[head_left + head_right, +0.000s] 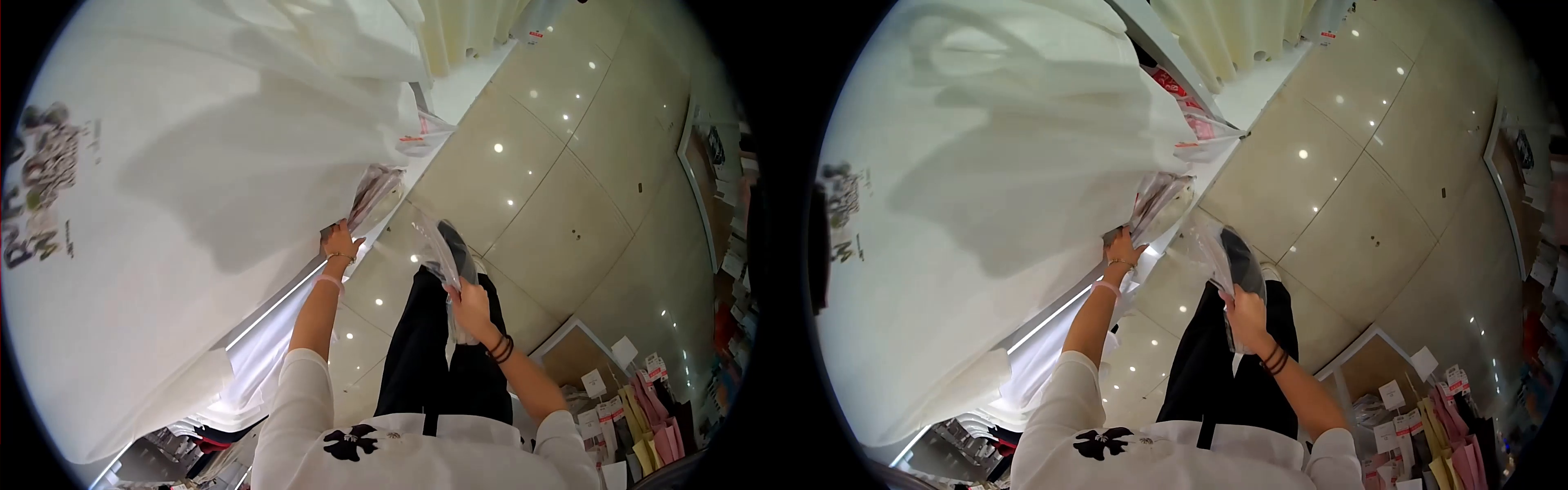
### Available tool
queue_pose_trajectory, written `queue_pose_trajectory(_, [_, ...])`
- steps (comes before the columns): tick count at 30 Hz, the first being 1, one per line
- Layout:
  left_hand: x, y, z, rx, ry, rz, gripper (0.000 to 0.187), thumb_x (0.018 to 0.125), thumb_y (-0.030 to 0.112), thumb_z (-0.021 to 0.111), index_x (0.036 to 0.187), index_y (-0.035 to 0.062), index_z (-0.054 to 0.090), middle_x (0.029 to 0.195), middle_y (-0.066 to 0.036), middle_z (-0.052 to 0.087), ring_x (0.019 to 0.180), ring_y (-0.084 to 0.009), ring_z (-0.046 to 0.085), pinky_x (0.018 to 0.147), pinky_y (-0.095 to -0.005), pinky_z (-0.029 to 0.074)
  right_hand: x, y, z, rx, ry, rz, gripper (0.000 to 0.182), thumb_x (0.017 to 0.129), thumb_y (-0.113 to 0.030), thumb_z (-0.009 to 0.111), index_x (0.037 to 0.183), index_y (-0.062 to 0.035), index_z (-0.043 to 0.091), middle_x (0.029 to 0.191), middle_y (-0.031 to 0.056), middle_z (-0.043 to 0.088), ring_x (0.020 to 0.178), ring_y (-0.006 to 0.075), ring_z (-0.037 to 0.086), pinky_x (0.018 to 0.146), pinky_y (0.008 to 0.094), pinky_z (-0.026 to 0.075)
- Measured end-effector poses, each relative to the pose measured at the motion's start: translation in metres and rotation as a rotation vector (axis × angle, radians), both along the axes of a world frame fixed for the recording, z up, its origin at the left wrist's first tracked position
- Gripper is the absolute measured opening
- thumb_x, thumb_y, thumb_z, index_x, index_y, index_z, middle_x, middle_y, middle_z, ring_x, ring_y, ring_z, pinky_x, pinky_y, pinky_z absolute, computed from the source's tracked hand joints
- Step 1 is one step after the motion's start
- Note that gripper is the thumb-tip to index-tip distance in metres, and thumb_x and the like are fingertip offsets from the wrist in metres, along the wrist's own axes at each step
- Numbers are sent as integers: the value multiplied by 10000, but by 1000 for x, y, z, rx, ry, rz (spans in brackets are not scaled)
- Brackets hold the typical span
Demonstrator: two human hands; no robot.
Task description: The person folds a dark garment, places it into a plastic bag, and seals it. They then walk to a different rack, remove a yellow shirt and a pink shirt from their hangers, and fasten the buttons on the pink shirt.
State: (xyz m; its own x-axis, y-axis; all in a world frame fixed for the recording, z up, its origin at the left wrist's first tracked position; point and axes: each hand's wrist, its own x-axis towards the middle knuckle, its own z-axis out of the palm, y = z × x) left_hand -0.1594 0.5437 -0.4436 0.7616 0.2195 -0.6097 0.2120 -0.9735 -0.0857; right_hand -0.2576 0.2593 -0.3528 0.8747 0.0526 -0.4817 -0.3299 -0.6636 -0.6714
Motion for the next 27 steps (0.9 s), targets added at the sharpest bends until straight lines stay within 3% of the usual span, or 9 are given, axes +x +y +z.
queue_pose_trajectory(2, [-2,11,-21,-16,59,18,566,701,400,609,1146,112,412,1077,-123,507,958,-268,525,762,-457,409,15,10,-20,-5,-10,-89,285,797,-256,533,706,12,496,566,230,516,555,400,523,465,449,419])
queue_pose_trajectory(3, [-7,19,-35,-22,-7,6,404,743,372,565,1054,119,513,951,-120,577,845,-269,575,715,-432,437,21,13,-30,-25,-41,-119,283,792,-259,538,710,9,498,568,230,517,561,401,524,469,452,419])
queue_pose_trajectory(7, [-12,23,-49,-71,-69,-160,198,766,218,512,881,91,612,747,-147,609,704,-300,601,637,-422,465,33,19,-35,-13,-53,-232,255,779,-248,547,749,4,523,583,229,524,577,400,528,488,460,418])
queue_pose_trajectory(12, [-25,-17,-44,-346,-120,-350,153,753,173,497,762,41,573,672,-160,592,615,-331,584,569,-425,465,27,22,-23,10,-145,-386,208,780,-208,535,752,-2,533,582,221,528,563,396,527,493,457,419])
queue_pose_trajectory(16, [-38,-63,-7,-704,-190,-129,222,796,164,452,649,2,493,510,-146,540,470,-278,560,475,-365,448,24,18,-13,-64,-150,-467,190,784,-194,517,842,-13,500,572,227,527,549,397,530,483,454,427])
queue_pose_trajectory(17, [-42,-71,5,-778,-102,-25,194,770,153,469,672,-9,512,561,-167,551,525,-315,562,496,-404,441,22,17,-10,-106,-83,-454,209,777,-180,520,910,-21,492,588,227,534,563,396,533,499,459,428])
queue_pose_trajectory(19, [-47,-93,40,-909,-24,94,203,775,154,476,667,-15,507,536,-152,543,487,-275,561,472,-362,437,21,13,-3,-189,48,-431,311,762,-153,528,1045,-36,478,621,226,546,590,394,539,532,469,429])
queue_pose_trajectory(23, [-68,-131,85,-1115,160,112,206,825,149,455,714,-14,513,502,-71,521,438,-132,523,430,-256,408,0,10,12,-170,94,-121,487,755,-186,528,1205,-96,367,609,238,547,573,402,546,537,484,441])
queue_pose_trajectory(27, [-83,-160,103,-1244,249,175,168,820,97,426,737,-8,528,549,-51,515,488,-109,508,466,-240,405,-19,-5,31,-15,2,-166,464,800,-262,501,1169,-3,390,590,236,539,552,391,545,505,445,445])
